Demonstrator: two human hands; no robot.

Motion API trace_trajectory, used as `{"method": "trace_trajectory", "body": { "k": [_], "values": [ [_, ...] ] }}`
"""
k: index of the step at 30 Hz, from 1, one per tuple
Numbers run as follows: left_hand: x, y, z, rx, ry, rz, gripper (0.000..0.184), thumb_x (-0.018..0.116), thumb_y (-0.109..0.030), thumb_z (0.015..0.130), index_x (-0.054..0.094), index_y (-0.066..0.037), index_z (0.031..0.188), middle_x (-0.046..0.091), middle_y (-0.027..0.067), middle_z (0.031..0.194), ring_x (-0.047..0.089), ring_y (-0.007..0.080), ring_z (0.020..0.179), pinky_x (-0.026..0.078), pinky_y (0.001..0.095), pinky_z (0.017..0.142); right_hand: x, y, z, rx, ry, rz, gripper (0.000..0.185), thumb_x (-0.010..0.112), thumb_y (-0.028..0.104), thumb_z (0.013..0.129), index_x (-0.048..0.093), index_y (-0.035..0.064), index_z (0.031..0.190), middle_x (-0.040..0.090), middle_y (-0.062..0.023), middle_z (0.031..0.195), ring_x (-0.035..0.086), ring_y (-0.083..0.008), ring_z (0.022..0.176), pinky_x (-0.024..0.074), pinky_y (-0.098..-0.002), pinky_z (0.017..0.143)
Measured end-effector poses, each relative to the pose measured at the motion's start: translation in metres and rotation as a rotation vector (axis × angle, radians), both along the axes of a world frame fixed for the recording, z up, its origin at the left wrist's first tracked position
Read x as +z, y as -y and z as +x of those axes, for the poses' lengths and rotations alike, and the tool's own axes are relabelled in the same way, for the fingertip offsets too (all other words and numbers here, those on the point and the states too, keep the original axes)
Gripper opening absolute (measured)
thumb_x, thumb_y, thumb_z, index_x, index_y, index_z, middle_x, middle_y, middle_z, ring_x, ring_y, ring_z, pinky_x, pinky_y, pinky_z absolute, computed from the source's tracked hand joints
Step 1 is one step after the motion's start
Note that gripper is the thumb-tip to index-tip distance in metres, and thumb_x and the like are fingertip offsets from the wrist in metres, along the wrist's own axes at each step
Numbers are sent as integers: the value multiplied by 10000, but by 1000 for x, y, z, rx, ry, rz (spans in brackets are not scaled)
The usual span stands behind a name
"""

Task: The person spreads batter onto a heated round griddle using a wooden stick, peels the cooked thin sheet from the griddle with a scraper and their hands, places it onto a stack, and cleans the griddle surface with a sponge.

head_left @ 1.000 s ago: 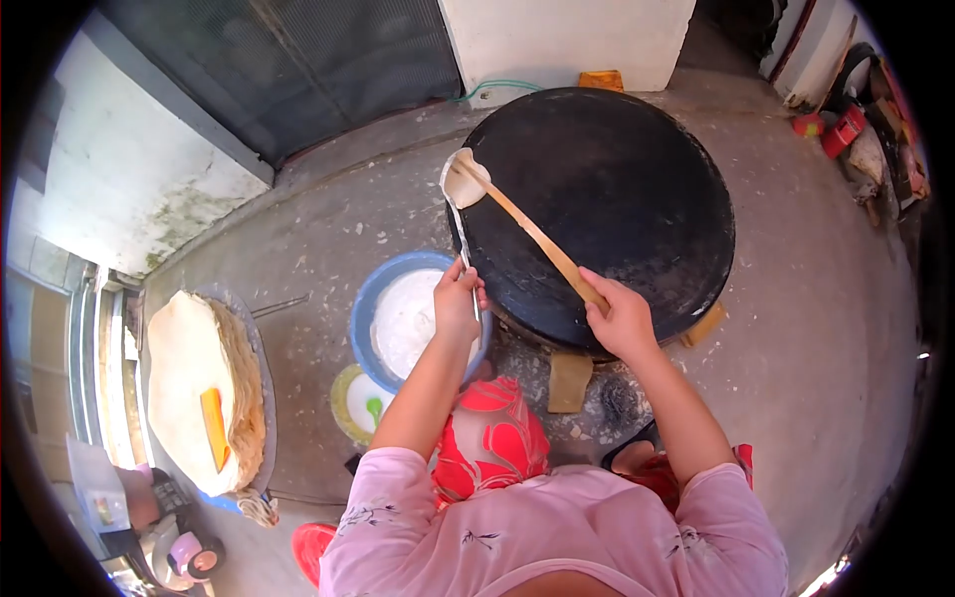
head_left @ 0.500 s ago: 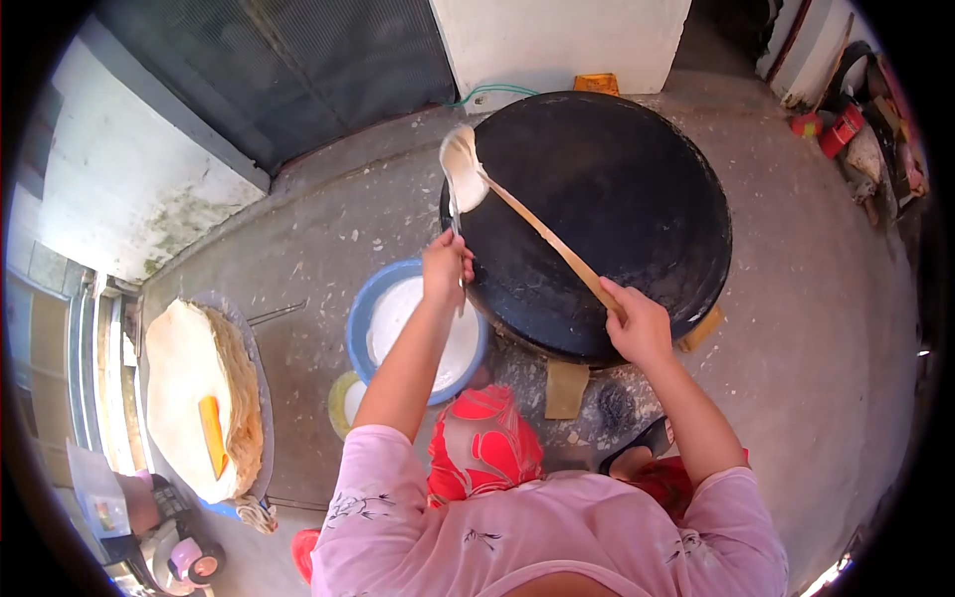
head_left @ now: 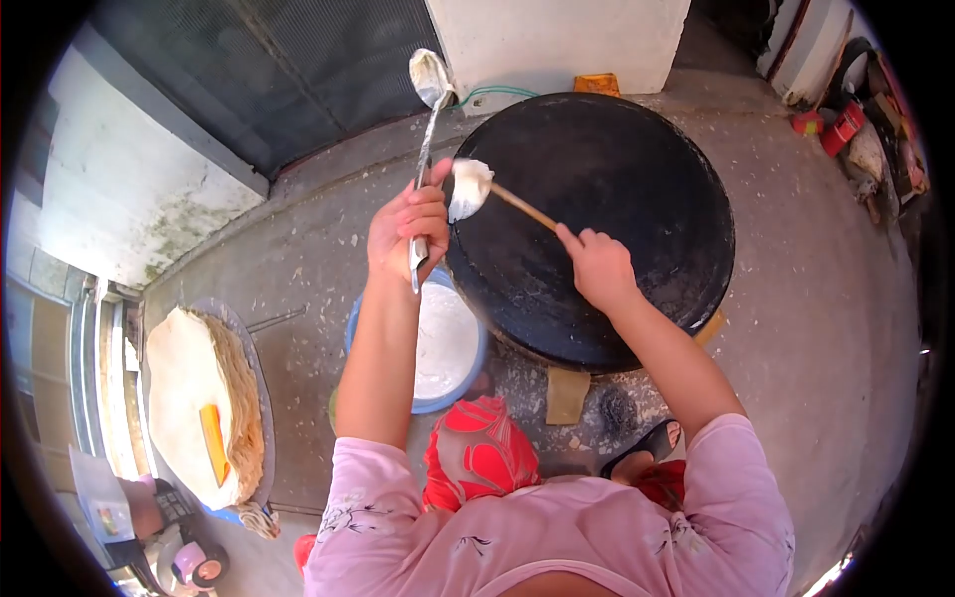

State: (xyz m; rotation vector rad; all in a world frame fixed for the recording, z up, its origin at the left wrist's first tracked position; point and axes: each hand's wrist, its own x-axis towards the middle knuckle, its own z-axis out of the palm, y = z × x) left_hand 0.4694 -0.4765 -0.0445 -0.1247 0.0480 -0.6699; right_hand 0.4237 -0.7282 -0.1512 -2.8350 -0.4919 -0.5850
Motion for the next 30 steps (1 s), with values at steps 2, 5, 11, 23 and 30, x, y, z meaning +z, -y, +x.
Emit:
{"method": "trace_trajectory", "body": {
  "k": [2,5,11,23,30],
  "values": [
    [-1,-5,-11,4,-10,-11,395,279,-147,931,325,111,1227,413,39,635,398,107,436,376,219,374,0,-2,3,-109,-107,177,455,562,77,672,558,139,1124,559,-77,767,559,-225,674,458,-335,634],
    [-8,-20,-36,28,-11,-25,399,273,-138,928,318,115,1233,410,46,621,400,112,425,374,221,365,-30,-10,-16,15,-299,526,447,568,90,654,589,134,1099,598,-108,842,600,-247,796,487,-316,704],
    [-45,-52,-101,144,-187,75,394,273,-154,923,360,98,1214,402,52,614,391,110,426,354,228,354,-12,-8,11,-81,-277,399,409,537,58,703,568,98,1108,575,-110,748,573,-257,645,479,-319,600],
    [-154,-100,-196,267,-654,124,364,311,-140,895,429,84,1157,420,34,624,387,99,451,331,214,374,-28,-10,-7,-67,-158,495,379,546,92,657,623,126,1027,541,-107,686,580,-254,699,481,-323,644],
    [-175,-101,-201,266,-763,98,349,323,-144,895,455,95,1112,431,30,613,379,97,443,338,214,375,-19,6,28,-255,-126,232,386,545,78,680,586,136,1059,537,-100,760,574,-261,716,474,-381,608]
  ]
}}
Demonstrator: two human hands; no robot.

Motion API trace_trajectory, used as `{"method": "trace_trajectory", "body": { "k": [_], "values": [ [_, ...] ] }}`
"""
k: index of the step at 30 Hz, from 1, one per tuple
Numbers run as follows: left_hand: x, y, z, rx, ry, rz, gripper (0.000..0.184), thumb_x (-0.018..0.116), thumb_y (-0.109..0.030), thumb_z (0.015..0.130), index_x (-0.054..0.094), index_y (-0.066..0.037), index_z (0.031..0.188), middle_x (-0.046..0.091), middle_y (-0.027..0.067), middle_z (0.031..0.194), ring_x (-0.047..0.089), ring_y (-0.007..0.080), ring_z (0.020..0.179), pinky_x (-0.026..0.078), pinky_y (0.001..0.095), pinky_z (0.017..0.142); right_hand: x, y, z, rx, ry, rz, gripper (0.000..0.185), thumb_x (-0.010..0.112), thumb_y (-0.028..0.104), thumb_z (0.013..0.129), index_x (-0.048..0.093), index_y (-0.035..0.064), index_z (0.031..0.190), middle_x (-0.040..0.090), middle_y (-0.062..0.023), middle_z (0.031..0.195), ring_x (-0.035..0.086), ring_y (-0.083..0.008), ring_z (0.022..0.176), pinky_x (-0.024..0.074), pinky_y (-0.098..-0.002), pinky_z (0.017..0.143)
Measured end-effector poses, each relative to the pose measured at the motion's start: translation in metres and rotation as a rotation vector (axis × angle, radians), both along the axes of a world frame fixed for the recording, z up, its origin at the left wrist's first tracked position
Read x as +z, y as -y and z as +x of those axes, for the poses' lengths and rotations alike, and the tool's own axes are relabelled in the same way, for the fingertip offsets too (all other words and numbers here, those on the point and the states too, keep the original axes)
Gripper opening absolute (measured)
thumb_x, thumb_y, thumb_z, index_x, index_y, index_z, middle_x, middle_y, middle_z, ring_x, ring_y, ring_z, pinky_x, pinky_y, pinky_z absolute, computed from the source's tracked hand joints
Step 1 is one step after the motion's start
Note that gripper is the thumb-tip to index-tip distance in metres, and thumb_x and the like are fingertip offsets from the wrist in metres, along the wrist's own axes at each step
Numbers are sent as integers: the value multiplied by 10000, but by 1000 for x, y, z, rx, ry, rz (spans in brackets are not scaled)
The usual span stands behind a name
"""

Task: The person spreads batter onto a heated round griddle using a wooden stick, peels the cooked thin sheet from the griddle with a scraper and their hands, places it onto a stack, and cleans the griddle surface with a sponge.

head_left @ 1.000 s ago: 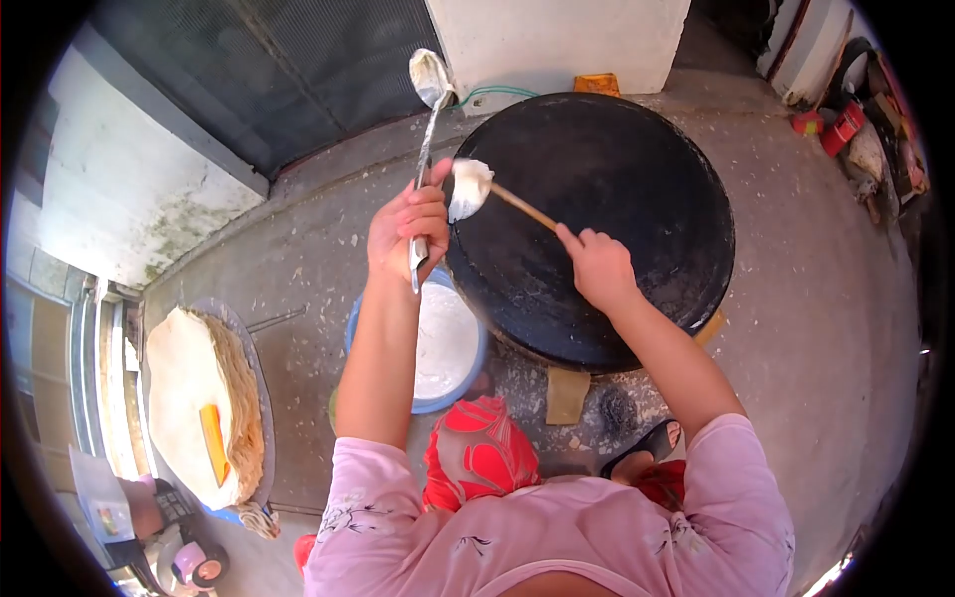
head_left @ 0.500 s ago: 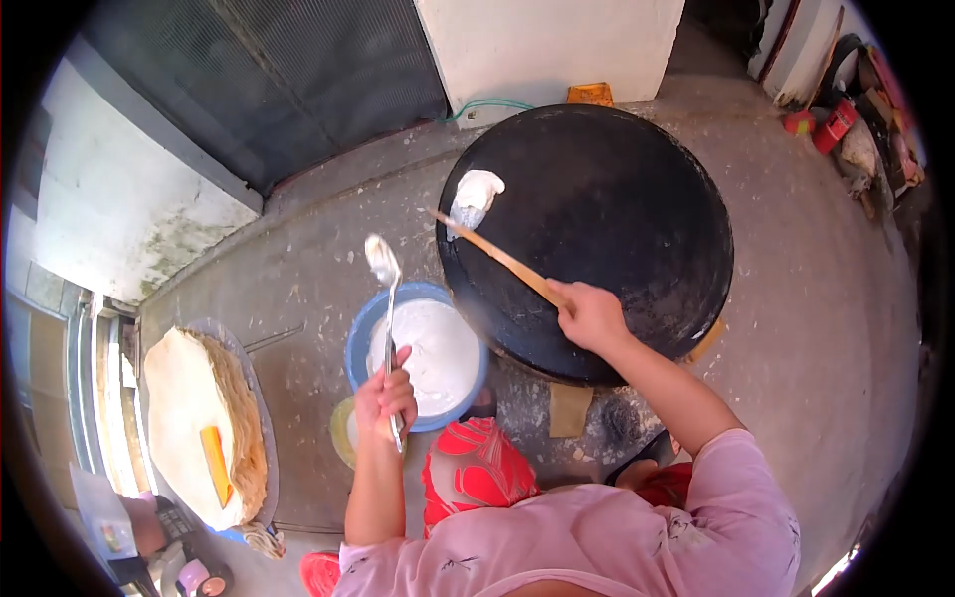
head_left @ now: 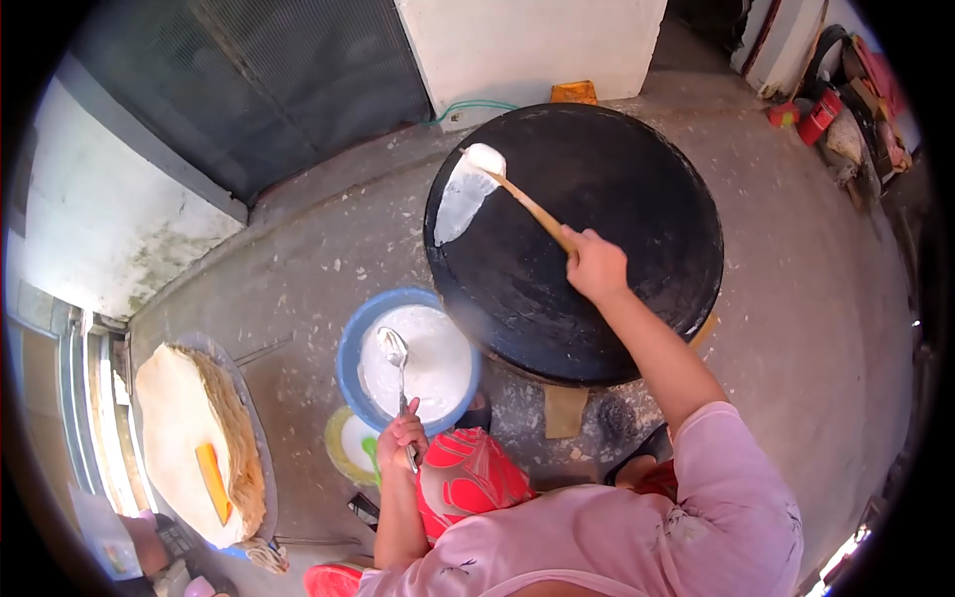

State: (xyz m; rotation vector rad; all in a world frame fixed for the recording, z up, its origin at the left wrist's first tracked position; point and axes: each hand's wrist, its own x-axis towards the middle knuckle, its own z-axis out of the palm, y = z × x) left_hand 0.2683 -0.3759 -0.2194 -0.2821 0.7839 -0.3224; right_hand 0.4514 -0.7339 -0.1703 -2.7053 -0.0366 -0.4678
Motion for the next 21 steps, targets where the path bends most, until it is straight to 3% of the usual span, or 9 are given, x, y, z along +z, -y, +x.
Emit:
{"method": "trace_trajectory", "body": {
  "k": [2,3,7,10,12,14,16,18,21],
  "values": [
    [1,0,2,-7,-6,11,348,323,-142,894,457,100,1106,435,31,612,379,98,441,338,214,374,-19,-17,-14,19,44,264,379,541,89,680,599,147,1050,554,-97,775,583,-270,741,478,-378,651],
    [0,0,2,-3,0,12,348,324,-140,891,457,102,1102,438,32,613,381,98,441,338,213,373,-5,-24,-28,81,-34,235,390,534,96,670,606,157,1048,555,-91,786,587,-267,754,479,-377,681],
    [-3,0,2,5,-10,10,350,326,-125,879,455,105,1109,446,35,620,388,102,445,334,212,370,-9,10,9,-24,4,-224,429,554,97,679,559,147,1105,528,-70,791,555,-265,656,472,-368,593],
    [-3,-1,2,1,-7,16,352,329,-116,873,452,105,1117,447,36,623,391,103,448,333,213,370,1,3,12,-116,-54,70,392,539,120,688,580,118,1078,580,-110,835,580,-291,773,478,-380,670],
    [-5,-3,3,-11,12,17,353,331,-113,871,450,106,1121,447,36,624,392,104,450,334,214,371,-15,-22,-2,-26,32,253,416,549,127,669,583,133,1084,586,-113,846,585,-289,799,480,-375,696],
    [-10,-4,3,-11,86,-36,362,310,-107,884,408,131,1139,438,53,637,401,123,473,353,240,403,8,-43,-14,109,-144,92,448,554,98,658,562,137,1104,569,-109,834,588,-288,769,481,-382,680],
    [-10,-4,2,-15,71,-33,362,309,-105,885,406,133,1139,435,53,635,399,124,473,349,241,402,3,-24,15,20,-86,-191,500,566,79,653,514,149,1145,546,-104,818,580,-290,711,479,-399,650],
    [-10,-5,0,-15,62,-29,361,308,-104,886,404,134,1139,433,53,634,398,125,472,346,242,401,3,9,39,-98,-67,-160,462,556,89,667,532,130,1127,561,-110,826,582,-292,745,478,-397,663],
    [-13,-8,3,-39,44,-18,338,348,-88,864,443,110,1122,447,35,626,402,104,461,345,218,381,-19,-2,24,-169,-21,211,422,538,126,680,567,134,1101,583,-126,838,582,-288,812,475,-389,710]
  ]
}}
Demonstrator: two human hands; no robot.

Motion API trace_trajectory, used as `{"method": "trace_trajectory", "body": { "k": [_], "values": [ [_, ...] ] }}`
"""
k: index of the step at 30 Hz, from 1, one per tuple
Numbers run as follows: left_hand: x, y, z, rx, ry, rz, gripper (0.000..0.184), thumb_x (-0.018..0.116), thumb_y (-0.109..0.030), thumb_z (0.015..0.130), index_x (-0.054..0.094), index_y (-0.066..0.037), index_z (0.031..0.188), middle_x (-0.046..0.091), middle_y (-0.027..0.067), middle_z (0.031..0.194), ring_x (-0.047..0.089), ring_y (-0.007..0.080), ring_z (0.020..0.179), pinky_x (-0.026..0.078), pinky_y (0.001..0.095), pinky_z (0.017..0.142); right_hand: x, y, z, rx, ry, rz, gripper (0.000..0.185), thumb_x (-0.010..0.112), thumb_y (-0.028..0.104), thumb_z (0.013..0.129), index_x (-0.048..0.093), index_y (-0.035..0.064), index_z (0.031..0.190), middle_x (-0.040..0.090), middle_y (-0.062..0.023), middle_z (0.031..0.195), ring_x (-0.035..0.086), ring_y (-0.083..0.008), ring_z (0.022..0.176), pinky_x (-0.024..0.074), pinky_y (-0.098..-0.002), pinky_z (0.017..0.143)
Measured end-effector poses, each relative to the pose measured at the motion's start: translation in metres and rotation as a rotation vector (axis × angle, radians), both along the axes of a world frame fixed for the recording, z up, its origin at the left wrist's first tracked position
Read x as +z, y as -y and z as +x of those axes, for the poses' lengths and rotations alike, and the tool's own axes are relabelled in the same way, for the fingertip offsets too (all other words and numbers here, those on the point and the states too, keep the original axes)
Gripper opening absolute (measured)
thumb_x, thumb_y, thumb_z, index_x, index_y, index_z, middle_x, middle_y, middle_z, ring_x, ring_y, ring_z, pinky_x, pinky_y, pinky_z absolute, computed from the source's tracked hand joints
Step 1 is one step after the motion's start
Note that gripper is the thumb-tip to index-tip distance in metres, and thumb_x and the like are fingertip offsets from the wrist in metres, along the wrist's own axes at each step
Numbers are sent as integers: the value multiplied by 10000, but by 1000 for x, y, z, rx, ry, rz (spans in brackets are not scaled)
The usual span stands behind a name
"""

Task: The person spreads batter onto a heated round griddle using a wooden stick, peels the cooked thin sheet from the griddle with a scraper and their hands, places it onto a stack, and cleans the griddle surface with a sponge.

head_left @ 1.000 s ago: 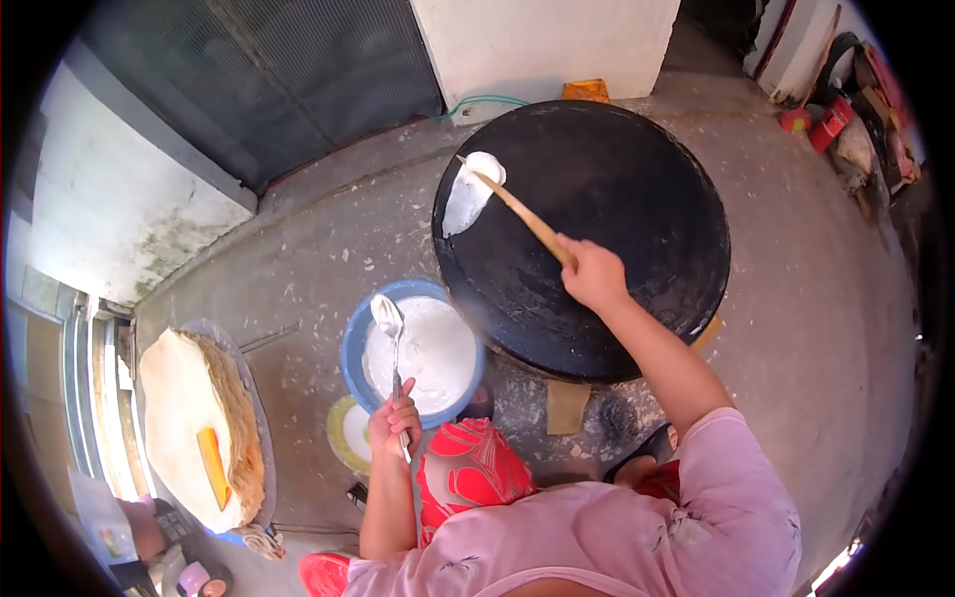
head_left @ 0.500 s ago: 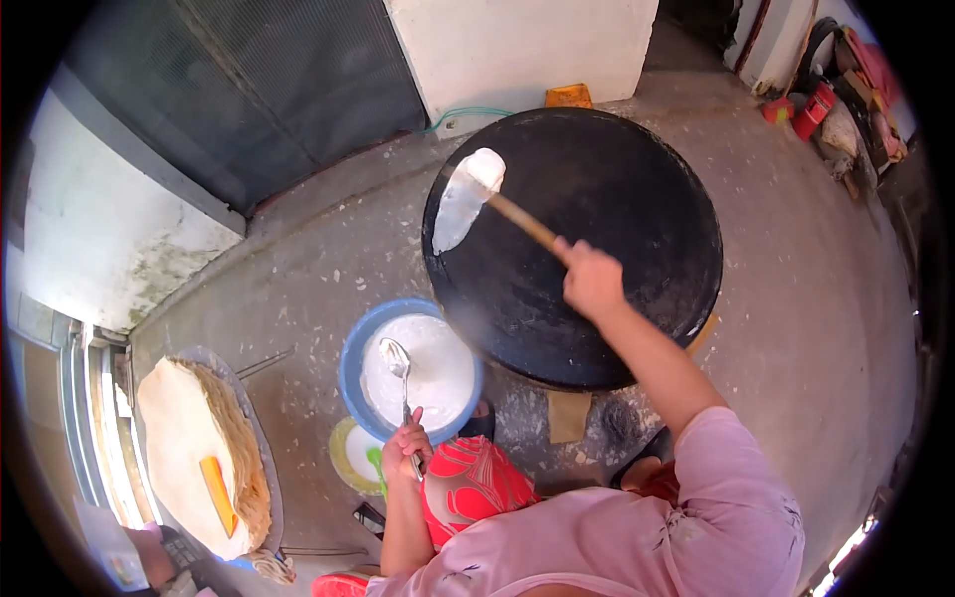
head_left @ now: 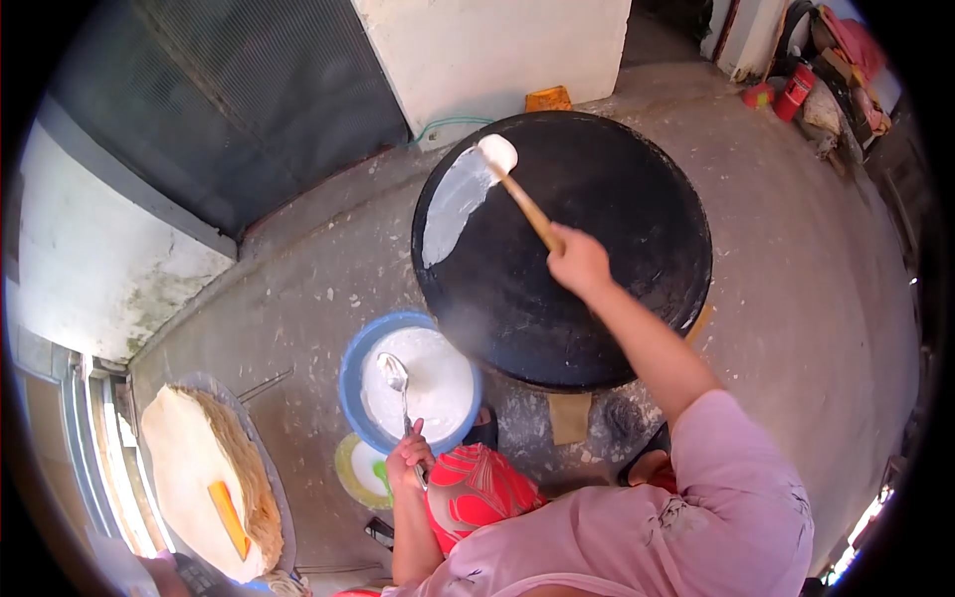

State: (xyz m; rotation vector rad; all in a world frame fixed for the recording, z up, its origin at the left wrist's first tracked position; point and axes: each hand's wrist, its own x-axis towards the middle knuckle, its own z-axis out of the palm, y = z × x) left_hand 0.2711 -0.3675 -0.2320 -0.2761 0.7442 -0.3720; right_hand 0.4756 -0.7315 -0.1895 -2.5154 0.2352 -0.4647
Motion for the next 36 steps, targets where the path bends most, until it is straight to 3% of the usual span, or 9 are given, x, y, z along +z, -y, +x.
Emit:
{"method": "trace_trajectory", "body": {
  "k": [3,5,11,16,20,23,27,31,36],
  "values": [
    [2,3,4,23,-21,60,334,353,-86,866,440,111,1121,445,35,622,403,105,461,347,220,380,14,-12,-29,197,-38,-111,423,525,109,677,567,153,1096,567,-114,820,587,-290,775,479,-401,689],
    [2,3,2,14,-40,60,331,349,-92,872,441,111,1117,444,35,620,402,104,462,348,220,380,11,18,-3,38,-18,-389,423,535,87,679,559,162,1094,550,-102,771,580,-296,695,476,-407,624],
    [-3,-1,3,9,-17,30,332,345,-85,870,444,117,1114,445,33,629,403,105,469,346,220,389,18,-8,-3,4,-108,-16,470,506,122,691,525,168,1159,591,-113,936,585,-293,889,470,-405,753],
    [-4,-1,0,-5,-16,23,334,345,-76,865,440,121,1118,442,34,630,401,105,474,345,218,402,28,35,31,-73,-175,-470,400,540,123,733,509,118,1131,557,-99,828,593,-246,754,491,-340,649],
    [-3,-2,4,11,16,54,335,352,-68,860,434,128,1120,442,36,634,404,105,487,349,215,411,13,15,-13,-133,-106,-54,462,529,127,689,513,119,1151,587,-152,928,581,-315,851,473,-405,728],
    [-5,-2,6,-15,12,51,333,354,-60,858,432,126,1123,442,37,634,403,105,490,349,213,415,23,-11,-45,165,-147,-169,477,531,75,669,505,142,1140,552,-139,878,582,-312,777,478,-420,704],
    [-4,-4,3,-43,-2,17,331,356,-60,857,433,119,1124,443,37,634,400,105,485,348,212,413,28,59,-2,-127,-148,-393,471,548,85,683,491,116,1149,560,-120,835,585,-297,740,485,-388,645],
    [-13,-9,6,-32,46,68,331,361,-61,859,429,120,1127,447,43,645,400,106,489,346,213,412,38,14,-16,-249,-267,-47,516,527,93,688,452,121,1198,568,-148,930,577,-329,850,472,-399,745],
    [-3,-6,2,-44,4,83,327,365,-58,856,431,116,1125,447,44,649,398,106,483,342,214,407,28,49,28,-174,-285,-399,515,554,97,704,414,83,1200,548,-133,947,597,-284,808,496,-374,666]
  ]
}}
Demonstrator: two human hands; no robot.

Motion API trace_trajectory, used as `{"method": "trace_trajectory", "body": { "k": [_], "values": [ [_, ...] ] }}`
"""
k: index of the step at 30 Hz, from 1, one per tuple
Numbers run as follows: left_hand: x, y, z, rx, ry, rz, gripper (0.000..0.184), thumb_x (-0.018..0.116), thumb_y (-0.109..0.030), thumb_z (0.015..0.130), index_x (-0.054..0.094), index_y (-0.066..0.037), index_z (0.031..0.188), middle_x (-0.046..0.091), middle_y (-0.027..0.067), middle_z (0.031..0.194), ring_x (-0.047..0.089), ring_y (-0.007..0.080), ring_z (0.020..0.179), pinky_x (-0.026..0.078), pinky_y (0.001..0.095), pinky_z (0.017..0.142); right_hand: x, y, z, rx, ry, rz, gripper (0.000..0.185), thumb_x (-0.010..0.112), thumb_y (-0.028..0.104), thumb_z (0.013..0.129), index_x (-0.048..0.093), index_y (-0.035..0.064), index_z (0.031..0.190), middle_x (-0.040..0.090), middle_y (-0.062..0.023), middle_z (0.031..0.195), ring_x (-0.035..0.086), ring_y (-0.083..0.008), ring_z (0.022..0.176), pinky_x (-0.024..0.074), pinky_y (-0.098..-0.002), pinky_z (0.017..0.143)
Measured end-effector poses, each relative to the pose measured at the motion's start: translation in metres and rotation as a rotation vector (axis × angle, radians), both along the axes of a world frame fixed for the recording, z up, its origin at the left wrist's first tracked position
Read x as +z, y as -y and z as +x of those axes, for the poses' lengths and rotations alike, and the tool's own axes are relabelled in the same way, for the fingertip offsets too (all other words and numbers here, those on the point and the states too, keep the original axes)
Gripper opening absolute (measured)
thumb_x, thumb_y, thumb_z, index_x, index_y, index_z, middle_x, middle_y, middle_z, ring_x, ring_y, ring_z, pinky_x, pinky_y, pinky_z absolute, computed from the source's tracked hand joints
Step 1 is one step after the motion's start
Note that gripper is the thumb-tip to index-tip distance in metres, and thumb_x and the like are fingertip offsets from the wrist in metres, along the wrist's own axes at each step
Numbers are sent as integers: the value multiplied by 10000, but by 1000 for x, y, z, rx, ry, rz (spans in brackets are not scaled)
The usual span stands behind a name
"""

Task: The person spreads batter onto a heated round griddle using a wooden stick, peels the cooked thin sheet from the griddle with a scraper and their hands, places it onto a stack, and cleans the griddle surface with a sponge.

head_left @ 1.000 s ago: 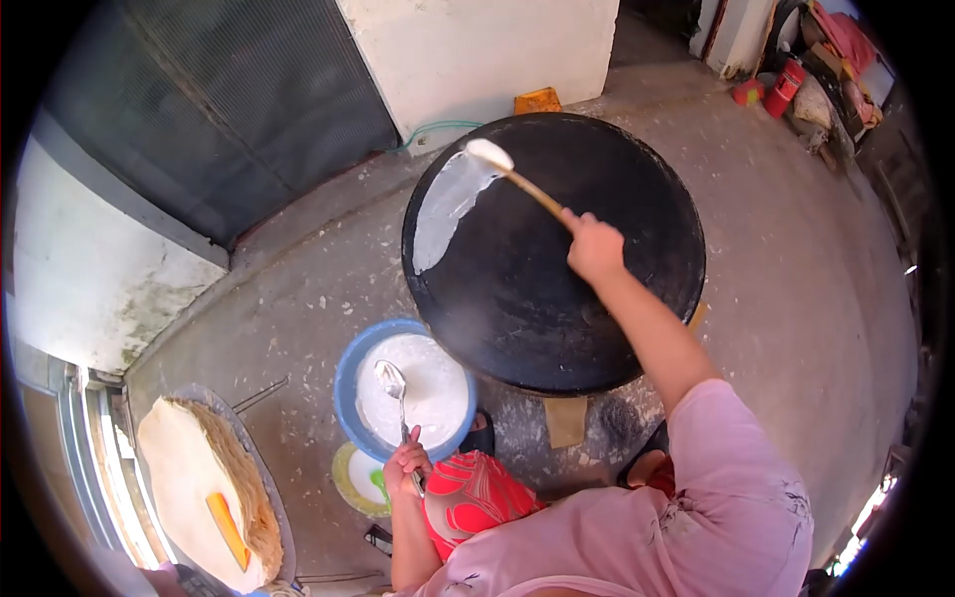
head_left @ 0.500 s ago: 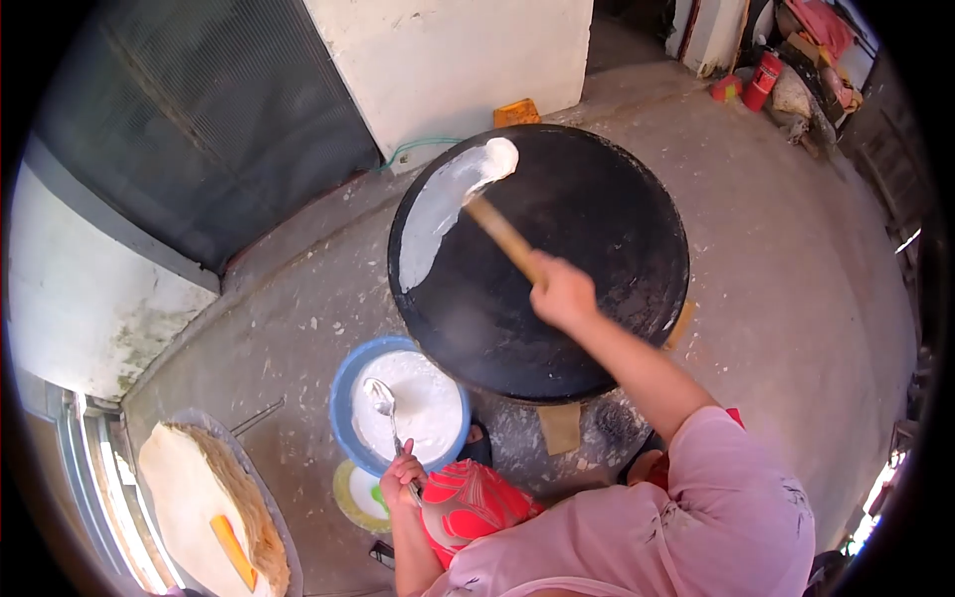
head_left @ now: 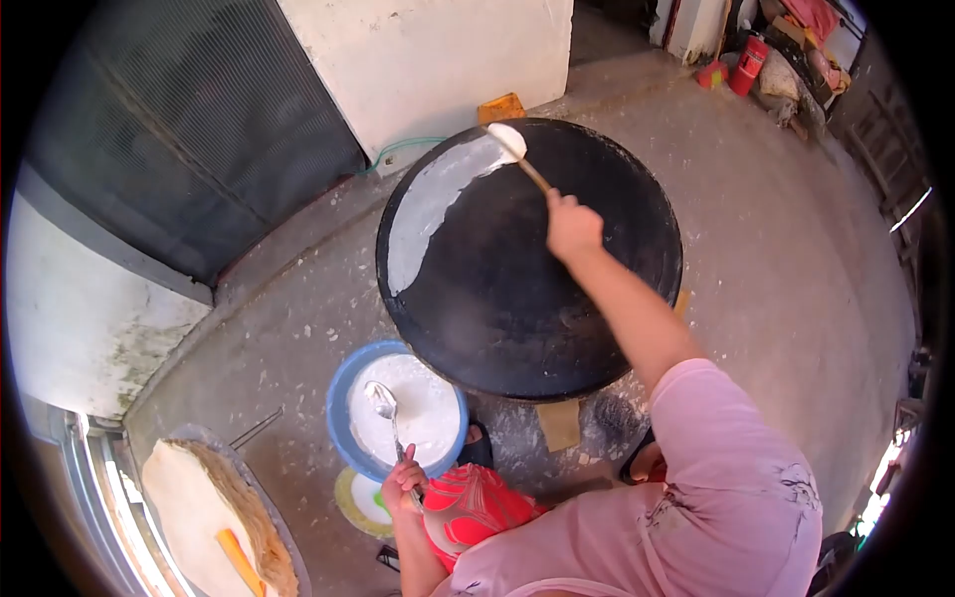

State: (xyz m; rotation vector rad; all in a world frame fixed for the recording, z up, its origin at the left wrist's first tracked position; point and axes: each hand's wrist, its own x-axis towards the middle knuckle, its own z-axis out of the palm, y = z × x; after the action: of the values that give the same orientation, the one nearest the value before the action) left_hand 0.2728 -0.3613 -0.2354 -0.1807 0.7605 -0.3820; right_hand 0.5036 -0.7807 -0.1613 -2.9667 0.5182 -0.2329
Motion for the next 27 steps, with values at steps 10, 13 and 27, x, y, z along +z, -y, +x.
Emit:
{"method": "trace_trajectory", "body": {
  "k": [10,13,27],
  "values": [
    [-7,-1,4,-28,29,-41,340,383,-46,838,424,128,1128,451,48,654,410,114,501,354,224,422,0,18,-42,24,-6,3,567,520,66,681,399,75,1236,528,-153,912,586,-310,784,486,-400,683],
    [-8,-4,7,-27,29,-16,349,385,-54,840,422,129,1134,454,48,656,409,113,501,350,220,420,13,21,-58,-107,-4,87,558,508,62,691,396,74,1238,532,-165,948,585,-323,811,484,-405,698],
    [6,-7,8,20,39,140,331,381,-40,836,435,133,1113,455,45,636,406,111,485,351,212,413,11,60,-102,-129,56,174,383,444,49,811,439,42,1194,591,-121,946,606,-277,830,486,-338,737]
  ]
}}
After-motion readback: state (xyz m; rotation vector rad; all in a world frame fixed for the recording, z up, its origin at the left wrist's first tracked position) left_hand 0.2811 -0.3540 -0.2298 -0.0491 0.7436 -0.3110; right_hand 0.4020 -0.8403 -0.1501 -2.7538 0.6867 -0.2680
